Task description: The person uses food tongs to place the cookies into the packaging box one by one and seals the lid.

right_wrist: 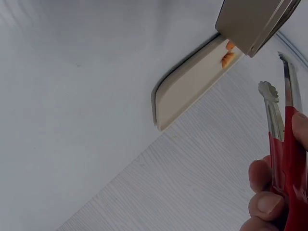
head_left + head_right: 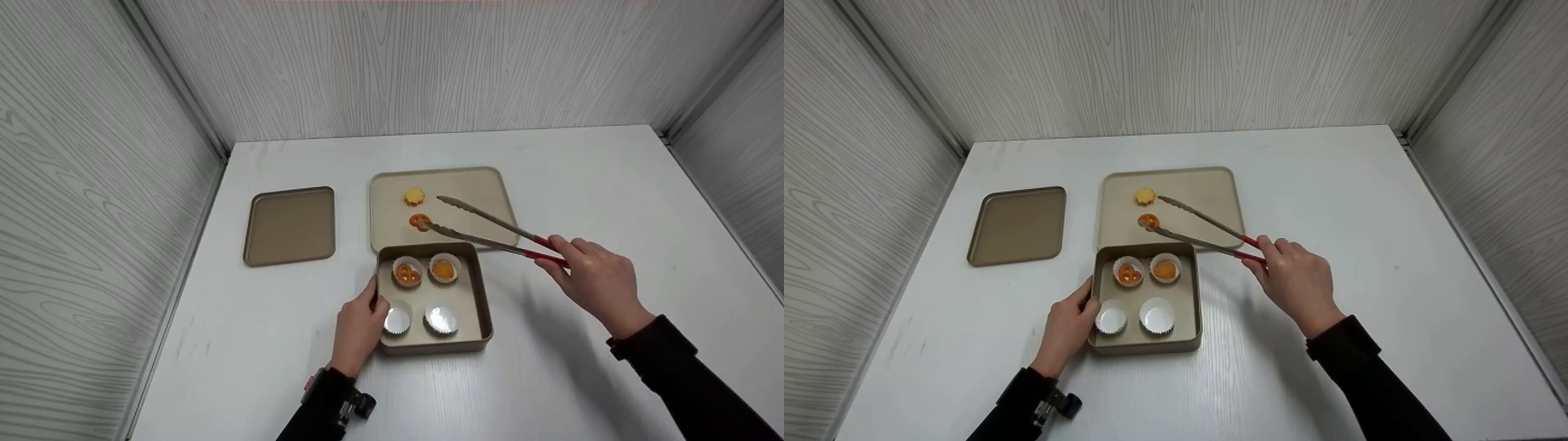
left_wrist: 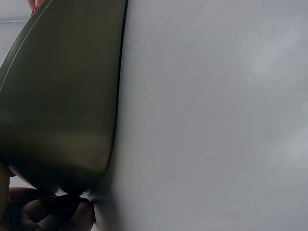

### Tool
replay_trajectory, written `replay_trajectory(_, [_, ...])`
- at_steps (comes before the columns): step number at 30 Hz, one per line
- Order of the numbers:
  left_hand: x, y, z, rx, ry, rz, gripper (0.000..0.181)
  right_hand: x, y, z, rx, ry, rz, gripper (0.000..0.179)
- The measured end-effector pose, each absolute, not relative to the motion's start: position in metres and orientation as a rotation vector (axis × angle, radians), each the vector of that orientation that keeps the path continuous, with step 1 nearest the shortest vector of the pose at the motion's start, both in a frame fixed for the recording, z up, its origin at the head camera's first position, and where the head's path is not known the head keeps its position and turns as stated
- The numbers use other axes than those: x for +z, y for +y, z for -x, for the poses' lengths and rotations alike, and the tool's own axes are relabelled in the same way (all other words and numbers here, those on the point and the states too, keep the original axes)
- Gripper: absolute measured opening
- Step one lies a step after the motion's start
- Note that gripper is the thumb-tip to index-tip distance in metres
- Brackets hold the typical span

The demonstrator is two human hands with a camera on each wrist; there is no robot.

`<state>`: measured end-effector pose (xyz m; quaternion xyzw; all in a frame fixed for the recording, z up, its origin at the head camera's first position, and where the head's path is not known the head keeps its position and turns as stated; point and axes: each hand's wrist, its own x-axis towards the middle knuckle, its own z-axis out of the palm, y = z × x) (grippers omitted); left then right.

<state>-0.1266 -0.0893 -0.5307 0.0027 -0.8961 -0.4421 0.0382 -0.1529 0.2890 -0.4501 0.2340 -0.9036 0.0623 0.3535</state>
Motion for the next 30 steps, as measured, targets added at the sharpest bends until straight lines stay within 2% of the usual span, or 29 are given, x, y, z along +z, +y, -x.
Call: replay_trajectory(30, [-0.528,-0.088,0.127,-1.356,-2.765,-0.025,0.055,-0.445,0.263,0.183,0.211,-2.634,-0.513,0.024])
